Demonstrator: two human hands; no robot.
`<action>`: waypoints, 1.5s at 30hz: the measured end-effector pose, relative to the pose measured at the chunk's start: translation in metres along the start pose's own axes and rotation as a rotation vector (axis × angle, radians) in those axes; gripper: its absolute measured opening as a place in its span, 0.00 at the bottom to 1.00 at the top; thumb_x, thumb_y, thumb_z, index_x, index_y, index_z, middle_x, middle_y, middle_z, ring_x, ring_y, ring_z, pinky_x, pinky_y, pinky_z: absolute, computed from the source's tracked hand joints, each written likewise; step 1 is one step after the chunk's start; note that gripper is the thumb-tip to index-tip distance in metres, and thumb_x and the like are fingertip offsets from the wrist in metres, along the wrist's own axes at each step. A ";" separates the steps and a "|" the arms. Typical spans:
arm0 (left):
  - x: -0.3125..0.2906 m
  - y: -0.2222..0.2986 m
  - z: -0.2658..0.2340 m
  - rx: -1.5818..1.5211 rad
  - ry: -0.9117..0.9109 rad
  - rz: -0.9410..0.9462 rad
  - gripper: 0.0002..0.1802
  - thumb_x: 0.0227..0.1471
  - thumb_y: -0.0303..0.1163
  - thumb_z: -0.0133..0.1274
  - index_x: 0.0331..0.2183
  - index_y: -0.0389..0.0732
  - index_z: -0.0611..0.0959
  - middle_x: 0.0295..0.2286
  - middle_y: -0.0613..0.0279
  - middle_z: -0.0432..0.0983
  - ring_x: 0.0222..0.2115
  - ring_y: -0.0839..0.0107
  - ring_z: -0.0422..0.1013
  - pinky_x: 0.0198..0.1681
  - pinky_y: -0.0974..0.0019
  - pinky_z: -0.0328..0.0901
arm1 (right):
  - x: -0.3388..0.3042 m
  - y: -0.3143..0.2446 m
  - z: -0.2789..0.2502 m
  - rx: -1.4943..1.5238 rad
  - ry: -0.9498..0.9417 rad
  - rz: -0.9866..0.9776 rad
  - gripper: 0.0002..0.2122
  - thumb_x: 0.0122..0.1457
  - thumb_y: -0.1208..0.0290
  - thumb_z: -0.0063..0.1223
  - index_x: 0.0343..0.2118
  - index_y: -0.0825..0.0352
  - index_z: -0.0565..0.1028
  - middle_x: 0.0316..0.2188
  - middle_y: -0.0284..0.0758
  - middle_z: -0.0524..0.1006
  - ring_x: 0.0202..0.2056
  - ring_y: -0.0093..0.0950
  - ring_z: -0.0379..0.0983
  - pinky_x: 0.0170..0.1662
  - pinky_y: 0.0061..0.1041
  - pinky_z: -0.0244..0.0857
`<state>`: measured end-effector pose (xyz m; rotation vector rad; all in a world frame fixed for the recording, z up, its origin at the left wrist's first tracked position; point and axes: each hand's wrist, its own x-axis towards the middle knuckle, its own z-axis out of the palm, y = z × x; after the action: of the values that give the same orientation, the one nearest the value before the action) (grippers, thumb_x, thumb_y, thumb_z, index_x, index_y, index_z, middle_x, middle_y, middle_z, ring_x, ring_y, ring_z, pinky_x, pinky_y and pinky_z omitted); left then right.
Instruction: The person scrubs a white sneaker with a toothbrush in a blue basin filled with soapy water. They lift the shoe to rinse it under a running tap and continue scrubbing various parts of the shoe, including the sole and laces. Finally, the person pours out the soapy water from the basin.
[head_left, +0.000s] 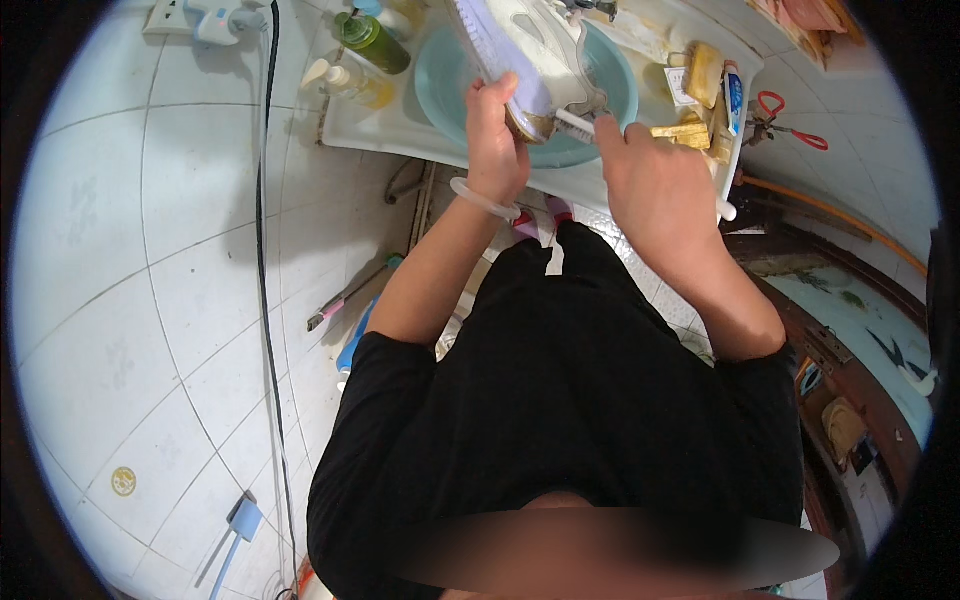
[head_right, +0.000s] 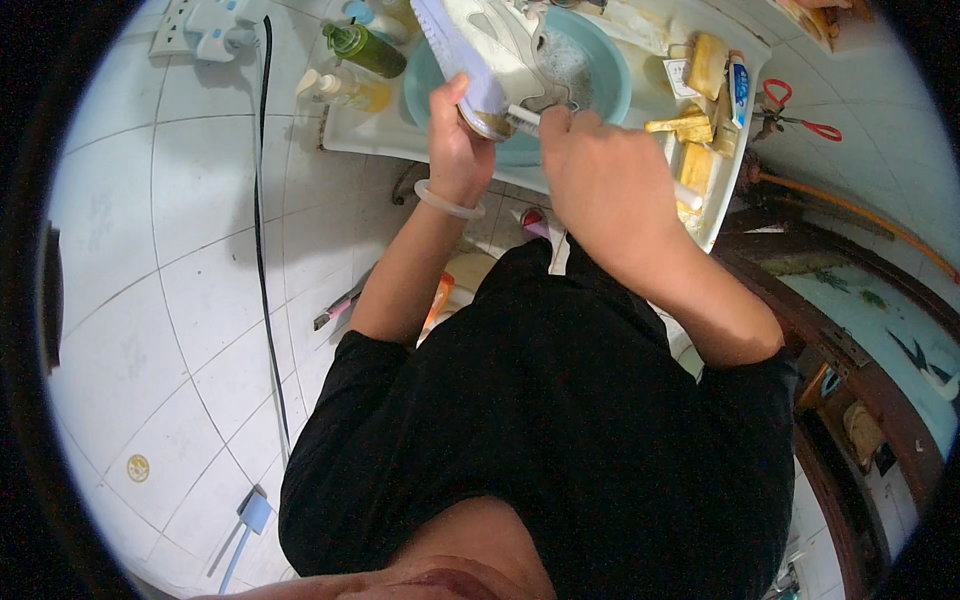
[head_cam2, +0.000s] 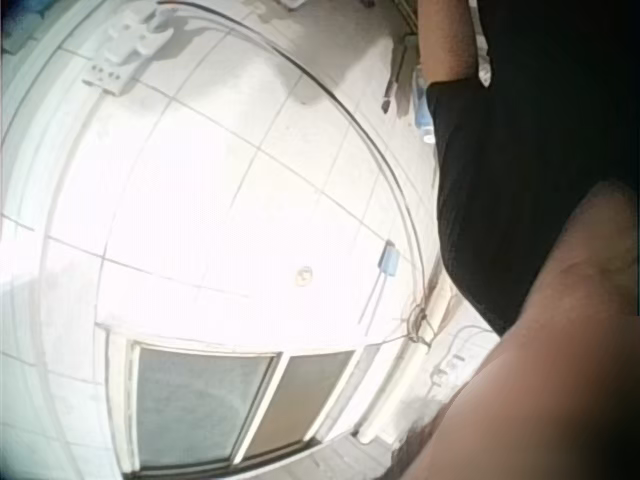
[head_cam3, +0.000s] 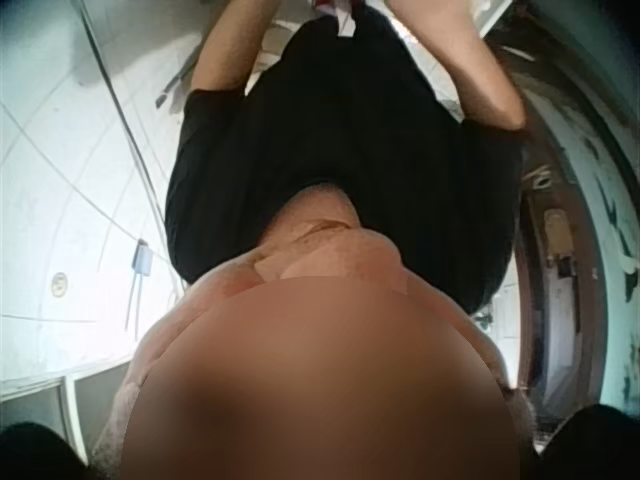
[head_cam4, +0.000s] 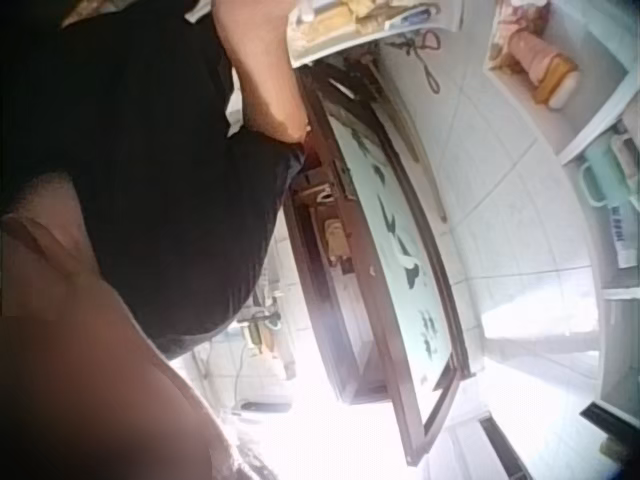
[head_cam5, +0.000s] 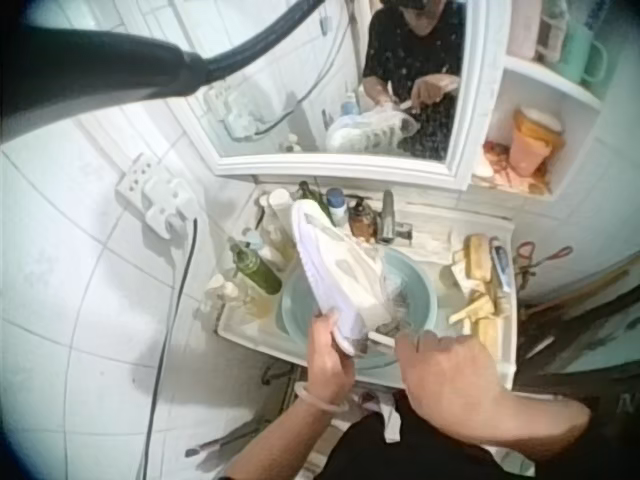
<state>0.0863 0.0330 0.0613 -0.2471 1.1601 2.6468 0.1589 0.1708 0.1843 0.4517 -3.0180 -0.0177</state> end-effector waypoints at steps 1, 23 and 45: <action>-0.002 0.002 0.000 0.003 0.006 -0.014 0.26 0.52 0.45 0.44 0.46 0.35 0.70 0.42 0.61 0.70 0.43 0.68 0.66 0.47 0.63 0.60 | 0.001 0.000 0.000 -0.003 0.008 -0.002 0.04 0.47 0.75 0.46 0.26 0.67 0.70 0.18 0.36 0.73 0.18 0.29 0.74 0.19 0.24 0.66; 0.000 0.011 -0.001 -0.045 0.032 -0.046 0.26 0.47 0.42 0.50 0.43 0.37 0.64 0.38 0.59 0.66 0.40 0.68 0.64 0.43 0.64 0.62 | 0.015 -0.011 0.000 0.132 0.006 -0.025 0.04 0.46 0.76 0.46 0.27 0.68 0.69 0.19 0.38 0.73 0.19 0.32 0.74 0.20 0.28 0.67; 0.002 0.029 0.021 -0.111 -0.095 -0.113 0.28 0.51 0.49 0.39 0.48 0.40 0.68 0.44 0.62 0.69 0.45 0.65 0.66 0.49 0.60 0.60 | 0.007 0.012 0.026 1.031 -0.123 0.239 0.13 0.62 0.65 0.42 0.25 0.67 0.71 0.07 0.32 0.61 0.11 0.25 0.65 0.16 0.24 0.58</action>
<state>0.0749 0.0297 0.0951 -0.1976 0.9428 2.5961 0.1469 0.1800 0.1589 0.1213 -2.9158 1.5920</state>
